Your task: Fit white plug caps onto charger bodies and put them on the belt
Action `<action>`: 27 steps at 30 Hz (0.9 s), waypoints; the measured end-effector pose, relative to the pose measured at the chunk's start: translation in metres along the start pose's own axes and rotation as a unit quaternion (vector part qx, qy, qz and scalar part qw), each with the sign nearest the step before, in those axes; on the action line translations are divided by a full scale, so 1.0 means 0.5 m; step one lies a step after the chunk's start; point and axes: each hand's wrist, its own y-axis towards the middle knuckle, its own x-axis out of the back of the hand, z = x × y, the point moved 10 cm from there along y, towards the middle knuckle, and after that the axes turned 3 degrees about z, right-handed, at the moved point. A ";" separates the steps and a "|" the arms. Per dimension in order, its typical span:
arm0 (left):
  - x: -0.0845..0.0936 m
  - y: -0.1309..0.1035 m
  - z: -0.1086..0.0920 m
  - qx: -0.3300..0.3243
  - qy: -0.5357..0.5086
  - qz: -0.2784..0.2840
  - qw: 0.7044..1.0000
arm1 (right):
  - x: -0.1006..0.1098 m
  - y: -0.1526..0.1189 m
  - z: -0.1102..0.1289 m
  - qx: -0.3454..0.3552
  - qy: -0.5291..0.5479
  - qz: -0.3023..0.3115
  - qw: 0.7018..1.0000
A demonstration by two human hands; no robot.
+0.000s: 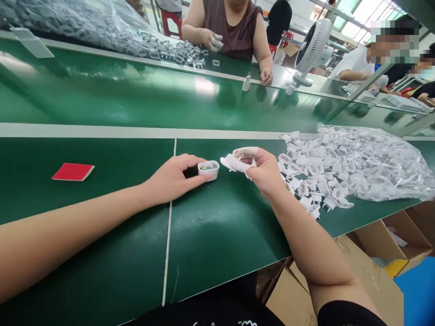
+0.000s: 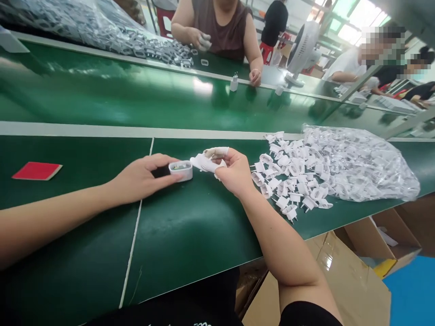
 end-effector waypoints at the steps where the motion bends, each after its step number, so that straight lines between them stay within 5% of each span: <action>1: -0.007 -0.022 -0.011 -0.026 -0.003 0.012 1.000 | -0.008 -0.006 0.009 0.018 -0.021 0.004 1.000; 7: -0.026 -0.050 -0.037 -0.152 -0.020 0.037 0.987 | -0.076 -0.056 0.058 0.132 -0.157 0.060 0.977; 12: -0.031 -0.039 -0.019 -0.166 -0.022 0.024 0.986 | -0.129 -0.095 0.108 0.263 -0.257 0.082 0.926; 22: -0.029 -0.032 -0.019 -0.140 -0.048 0.038 0.988 | -0.159 -0.095 0.113 0.282 -0.375 0.095 0.878; 27: -0.032 -0.030 -0.018 -0.140 -0.039 0.039 0.989 | -0.163 -0.092 0.112 0.275 -0.373 0.104 0.880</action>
